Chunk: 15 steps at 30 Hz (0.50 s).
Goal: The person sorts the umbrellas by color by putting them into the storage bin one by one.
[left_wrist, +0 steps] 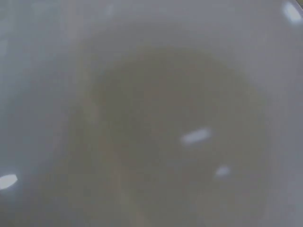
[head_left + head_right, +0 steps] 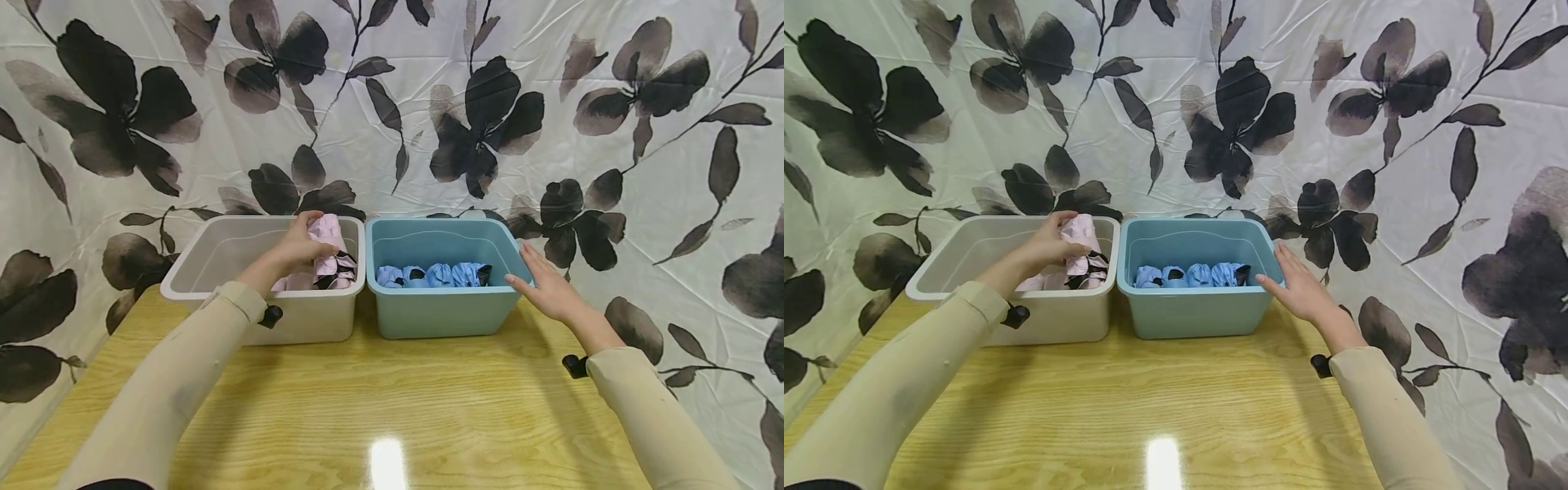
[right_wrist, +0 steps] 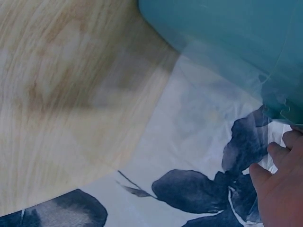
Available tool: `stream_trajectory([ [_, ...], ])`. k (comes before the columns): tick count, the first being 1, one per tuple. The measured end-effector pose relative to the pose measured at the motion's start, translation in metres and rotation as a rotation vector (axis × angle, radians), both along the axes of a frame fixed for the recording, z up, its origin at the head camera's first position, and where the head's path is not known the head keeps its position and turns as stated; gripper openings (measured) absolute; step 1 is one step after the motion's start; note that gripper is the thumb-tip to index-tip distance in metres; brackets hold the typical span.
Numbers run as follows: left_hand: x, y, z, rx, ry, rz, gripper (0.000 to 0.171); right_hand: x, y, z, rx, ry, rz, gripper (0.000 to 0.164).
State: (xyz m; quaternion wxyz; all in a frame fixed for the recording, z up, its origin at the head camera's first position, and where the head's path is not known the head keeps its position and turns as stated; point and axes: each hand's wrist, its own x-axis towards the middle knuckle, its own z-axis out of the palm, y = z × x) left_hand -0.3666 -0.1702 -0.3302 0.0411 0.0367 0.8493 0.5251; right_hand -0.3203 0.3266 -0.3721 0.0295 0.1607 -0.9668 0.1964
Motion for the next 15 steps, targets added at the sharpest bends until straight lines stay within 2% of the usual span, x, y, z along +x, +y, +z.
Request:
stream_trajectory([
  [3,-0.007,0.0,-0.006,-0.008,-0.052,-0.086,0.092,-0.001,-0.001,0.001,0.011,0.007,0.003,0.085],
  [7,-0.012,0.001,-0.013,-0.061,-0.045,-0.167,0.09,-0.002,-0.002,0.002,0.013,0.006,0.002,0.085],
  [12,-0.016,0.003,-0.022,-0.073,-0.083,-0.209,0.089,0.0,-0.002,0.002,0.013,0.009,0.007,0.085],
  [15,-0.018,0.005,-0.029,-0.139,-0.077,-0.239,0.088,0.002,0.0,0.002,0.008,0.006,0.006,0.085],
])
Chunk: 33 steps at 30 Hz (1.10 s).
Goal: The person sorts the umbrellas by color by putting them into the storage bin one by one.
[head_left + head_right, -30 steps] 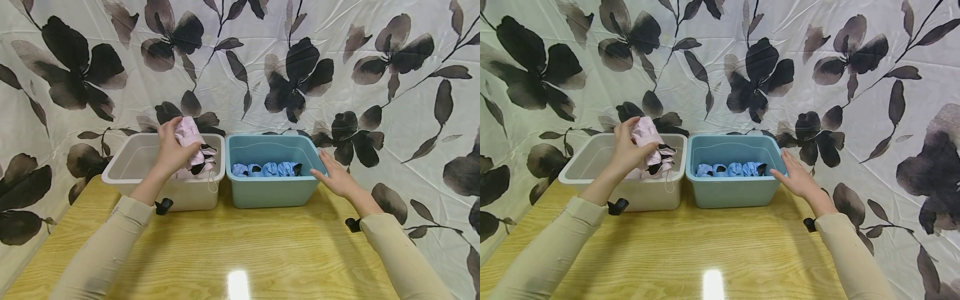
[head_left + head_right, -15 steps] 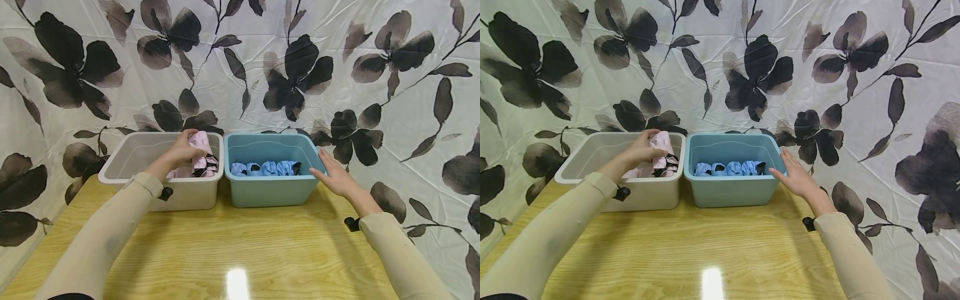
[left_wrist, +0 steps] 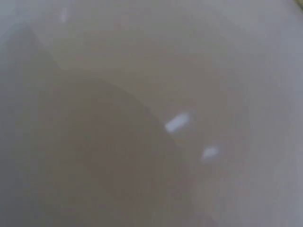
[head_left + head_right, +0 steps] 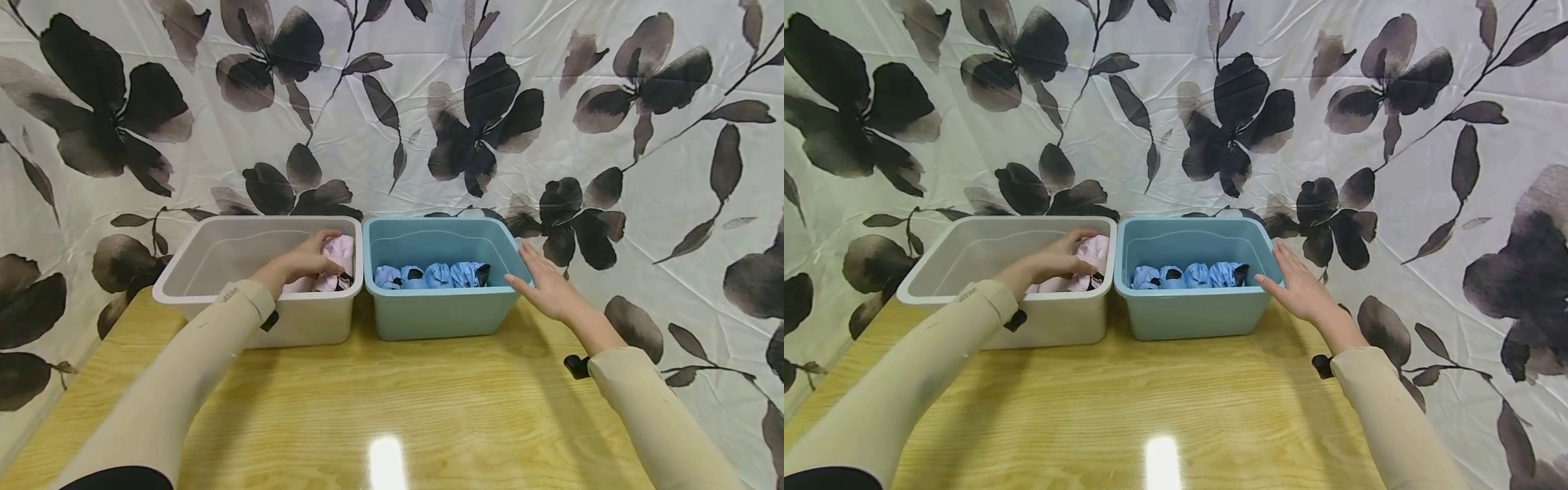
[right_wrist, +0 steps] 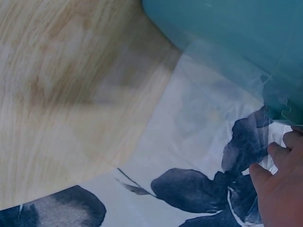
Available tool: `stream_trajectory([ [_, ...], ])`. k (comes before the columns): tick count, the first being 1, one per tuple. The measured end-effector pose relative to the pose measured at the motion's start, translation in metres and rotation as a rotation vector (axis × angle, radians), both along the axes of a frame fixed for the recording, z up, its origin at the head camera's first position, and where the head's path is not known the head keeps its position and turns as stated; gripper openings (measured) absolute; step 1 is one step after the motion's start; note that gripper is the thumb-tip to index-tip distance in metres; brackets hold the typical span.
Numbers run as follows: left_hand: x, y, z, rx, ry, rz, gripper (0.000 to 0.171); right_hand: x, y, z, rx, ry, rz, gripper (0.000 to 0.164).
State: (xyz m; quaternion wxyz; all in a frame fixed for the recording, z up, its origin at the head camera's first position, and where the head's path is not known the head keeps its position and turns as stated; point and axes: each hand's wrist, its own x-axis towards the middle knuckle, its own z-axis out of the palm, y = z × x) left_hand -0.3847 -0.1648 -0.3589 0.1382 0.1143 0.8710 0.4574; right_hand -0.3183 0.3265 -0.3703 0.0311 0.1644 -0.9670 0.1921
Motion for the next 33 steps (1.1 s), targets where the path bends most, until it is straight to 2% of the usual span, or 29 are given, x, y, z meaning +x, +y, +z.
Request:
stream_trajectory([
  [5,-0.0002,-0.0025,-0.0092,-0.126,0.101,-0.056,0.085,0.0011,-0.001,-0.0004,-0.005,0.0,-0.002,0.085],
  [7,0.0006,-0.0029,-0.0102,-0.157,0.103,-0.07,0.084,0.0018,-0.001,-0.0006,-0.005,-0.001,-0.002,0.085],
  [14,0.0027,-0.0049,-0.0116,-0.174,-0.047,-0.104,0.081,0.0029,-0.0028,-0.001,-0.015,-0.006,0.004,0.085],
  [23,0.0017,-0.0053,-0.0115,-0.193,-0.138,-0.172,0.08,0.0036,-0.0019,0.001,-0.004,-0.001,0.003,0.084],
  [28,0.0036,-0.0074,-0.011,-0.211,-0.141,-0.214,0.075,0.0035,-0.0021,0.0001,-0.003,-0.005,0.005,0.084],
  [33,0.0015,-0.0086,-0.0099,-0.197,-0.132,-0.224,0.07,0.0043,-0.0019,0.0006,-0.007,-0.006,-0.001,0.084],
])
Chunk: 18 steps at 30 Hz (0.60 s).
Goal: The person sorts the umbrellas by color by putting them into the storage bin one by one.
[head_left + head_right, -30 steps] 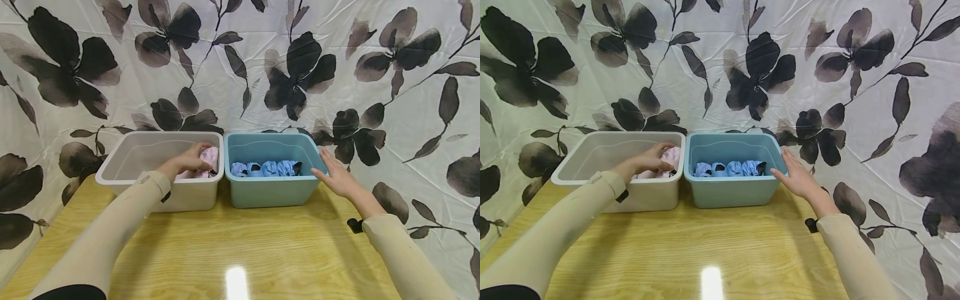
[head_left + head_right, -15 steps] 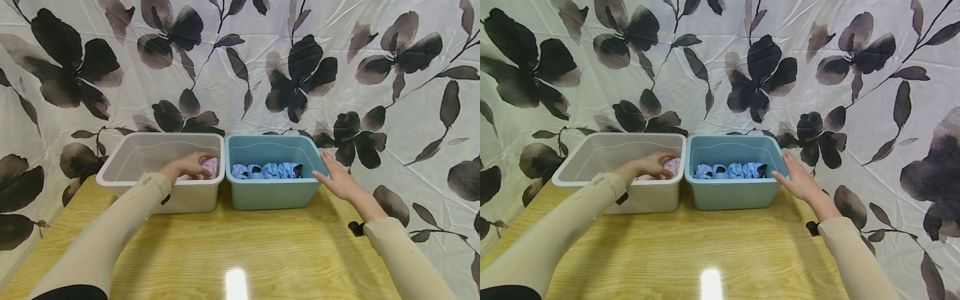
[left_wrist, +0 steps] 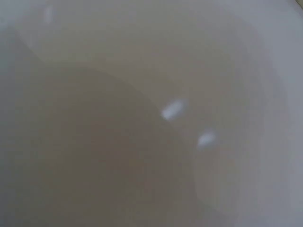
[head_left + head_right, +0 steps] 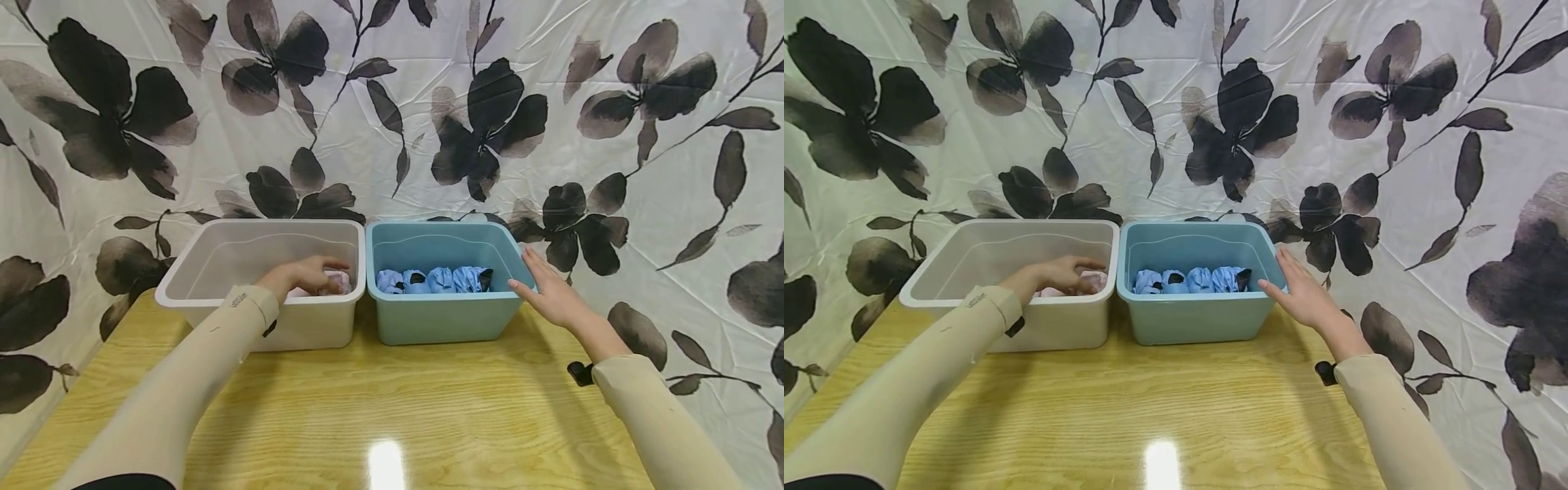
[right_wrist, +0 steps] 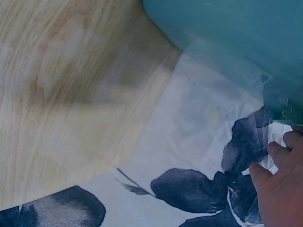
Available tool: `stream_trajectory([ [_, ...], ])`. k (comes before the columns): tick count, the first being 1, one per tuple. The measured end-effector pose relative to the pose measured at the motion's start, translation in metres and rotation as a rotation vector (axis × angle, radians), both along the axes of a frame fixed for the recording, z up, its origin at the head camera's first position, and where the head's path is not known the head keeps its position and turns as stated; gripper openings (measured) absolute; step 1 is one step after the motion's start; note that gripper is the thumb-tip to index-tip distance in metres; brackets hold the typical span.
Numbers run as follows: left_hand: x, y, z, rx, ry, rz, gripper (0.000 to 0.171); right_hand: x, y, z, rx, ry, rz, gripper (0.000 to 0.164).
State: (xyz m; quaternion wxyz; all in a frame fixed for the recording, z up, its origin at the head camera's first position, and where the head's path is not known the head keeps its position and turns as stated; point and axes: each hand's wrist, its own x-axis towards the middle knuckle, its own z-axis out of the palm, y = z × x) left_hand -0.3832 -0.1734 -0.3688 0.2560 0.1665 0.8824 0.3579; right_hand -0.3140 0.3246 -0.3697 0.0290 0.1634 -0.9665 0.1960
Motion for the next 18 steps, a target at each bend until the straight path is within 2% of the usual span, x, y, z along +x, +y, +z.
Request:
stream_trajectory([
  [2,-0.001,-0.002,0.0,-0.006,0.035,-0.007,0.066,-0.002,-0.002,-0.001,0.001,0.001,0.005,0.084],
  [4,-0.002,-0.004,0.0,-0.011,0.113,-0.014,0.061,-0.004,-0.003,-0.001,0.01,0.007,0.008,0.084],
  [8,-0.001,-0.005,0.005,-0.027,0.354,-0.008,0.054,-0.009,-0.003,0.0,0.024,0.026,0.012,0.084],
  [10,0.002,-0.004,0.011,-0.023,0.445,0.009,0.052,-0.01,-0.003,0.0,0.021,0.034,0.005,0.084],
  [14,0.014,-0.001,0.027,-0.042,0.577,0.024,0.051,-0.007,-0.001,0.0,-0.021,0.04,-0.053,0.088],
  [18,0.034,-0.003,0.044,-0.059,0.682,0.05,0.052,0.001,-0.001,0.002,-0.077,0.089,-0.125,0.088],
])
